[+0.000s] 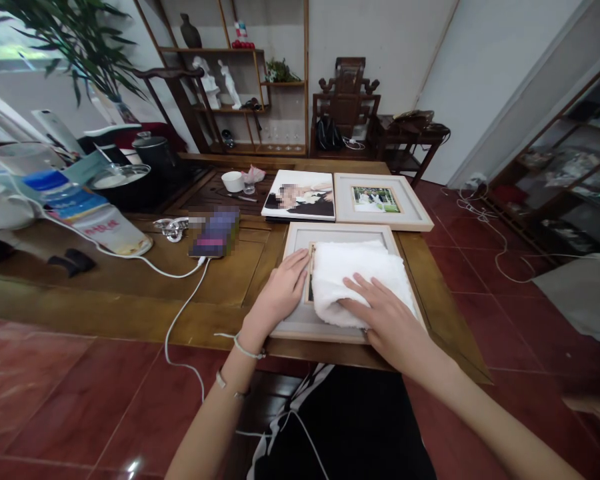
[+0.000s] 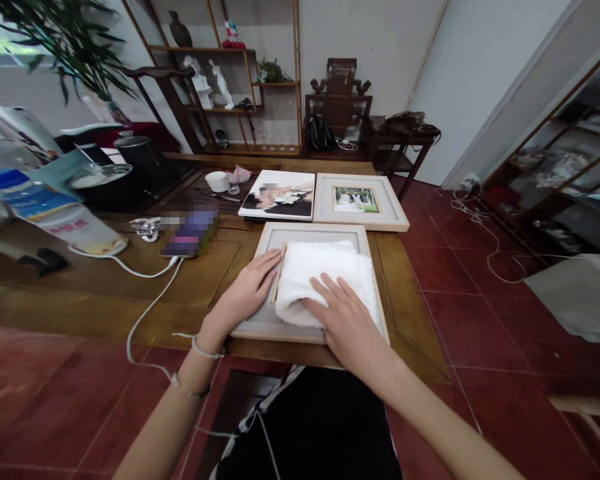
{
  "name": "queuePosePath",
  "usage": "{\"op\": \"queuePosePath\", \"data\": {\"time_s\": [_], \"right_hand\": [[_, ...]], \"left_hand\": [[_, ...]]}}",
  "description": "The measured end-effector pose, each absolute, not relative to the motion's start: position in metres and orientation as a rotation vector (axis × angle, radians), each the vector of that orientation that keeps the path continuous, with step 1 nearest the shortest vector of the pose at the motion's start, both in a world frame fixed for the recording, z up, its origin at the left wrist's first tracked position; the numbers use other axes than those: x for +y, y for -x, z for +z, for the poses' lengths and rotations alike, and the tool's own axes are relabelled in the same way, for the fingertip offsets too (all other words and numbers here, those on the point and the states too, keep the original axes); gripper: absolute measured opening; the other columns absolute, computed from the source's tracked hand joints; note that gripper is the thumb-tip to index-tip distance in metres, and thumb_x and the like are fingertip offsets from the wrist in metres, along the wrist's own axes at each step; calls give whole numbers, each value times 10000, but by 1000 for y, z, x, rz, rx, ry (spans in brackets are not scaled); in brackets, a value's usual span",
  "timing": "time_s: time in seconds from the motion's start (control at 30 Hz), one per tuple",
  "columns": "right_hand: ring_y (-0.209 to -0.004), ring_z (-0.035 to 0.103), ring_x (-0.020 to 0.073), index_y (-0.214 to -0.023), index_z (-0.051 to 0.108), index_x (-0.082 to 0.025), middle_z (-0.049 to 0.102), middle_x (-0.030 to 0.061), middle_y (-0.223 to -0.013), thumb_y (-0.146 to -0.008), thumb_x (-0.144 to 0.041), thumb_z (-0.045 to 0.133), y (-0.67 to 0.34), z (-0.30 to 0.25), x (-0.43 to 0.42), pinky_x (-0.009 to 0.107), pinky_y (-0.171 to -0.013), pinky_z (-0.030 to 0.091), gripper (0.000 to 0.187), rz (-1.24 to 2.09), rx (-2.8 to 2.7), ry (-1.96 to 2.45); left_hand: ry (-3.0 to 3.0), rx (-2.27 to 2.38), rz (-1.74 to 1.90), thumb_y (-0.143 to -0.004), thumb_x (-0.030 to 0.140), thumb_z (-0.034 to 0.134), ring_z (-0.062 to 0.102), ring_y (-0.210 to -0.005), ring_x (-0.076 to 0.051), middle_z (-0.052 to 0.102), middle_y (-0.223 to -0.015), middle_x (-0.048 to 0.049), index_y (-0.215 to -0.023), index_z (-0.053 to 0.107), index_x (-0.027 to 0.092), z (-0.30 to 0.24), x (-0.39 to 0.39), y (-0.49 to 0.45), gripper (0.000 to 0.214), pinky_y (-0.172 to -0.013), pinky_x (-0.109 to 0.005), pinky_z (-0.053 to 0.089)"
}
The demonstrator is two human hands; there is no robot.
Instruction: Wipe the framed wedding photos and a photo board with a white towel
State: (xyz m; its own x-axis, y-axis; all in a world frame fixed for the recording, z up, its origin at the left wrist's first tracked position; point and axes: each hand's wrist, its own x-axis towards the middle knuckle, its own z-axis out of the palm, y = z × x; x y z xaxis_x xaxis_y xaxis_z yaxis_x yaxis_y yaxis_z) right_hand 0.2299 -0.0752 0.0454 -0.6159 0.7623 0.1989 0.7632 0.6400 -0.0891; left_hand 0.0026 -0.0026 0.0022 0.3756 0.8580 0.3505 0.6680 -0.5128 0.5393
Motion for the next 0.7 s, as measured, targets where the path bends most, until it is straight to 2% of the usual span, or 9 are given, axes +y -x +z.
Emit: {"op": "queuePosePath", "data": {"time_s": [0.27,0.5,0.7], "right_hand": [[-1374,315,262,-1271,549,-194,461,118,-1431,-591,82,393,-231,42,-63,509,-1110,297,751,-20,-2583,1265],[-1374,316,254,-1280,549,-185,473,124,-1422,-605,104,384,-234,41,-44,508,-1108,297,753,-28,-2582,1210],[-1374,316,260,-1246,557,-195,489,109,-1410,-620,96,387,-227,52,-72,525,-1106,310,710,102,-2671,1197]], "left_hand": [[-2333,1347,867,-966,210,366,418,-1336,-226,484,-1410,-142,-1333,490,123,2,-3,-2,398,-1123,-454,346],[-2328,1345,882,-962,214,374,416,-1339,-233,487,-1414,-117,-1340,489,167,1,-3,-2,398,-1107,-479,363],[-2354,1350,829,-960,206,358,404,-1345,-235,476,-1422,-118,-1347,479,163,0,-2,-1,408,-1113,-481,350]]}}
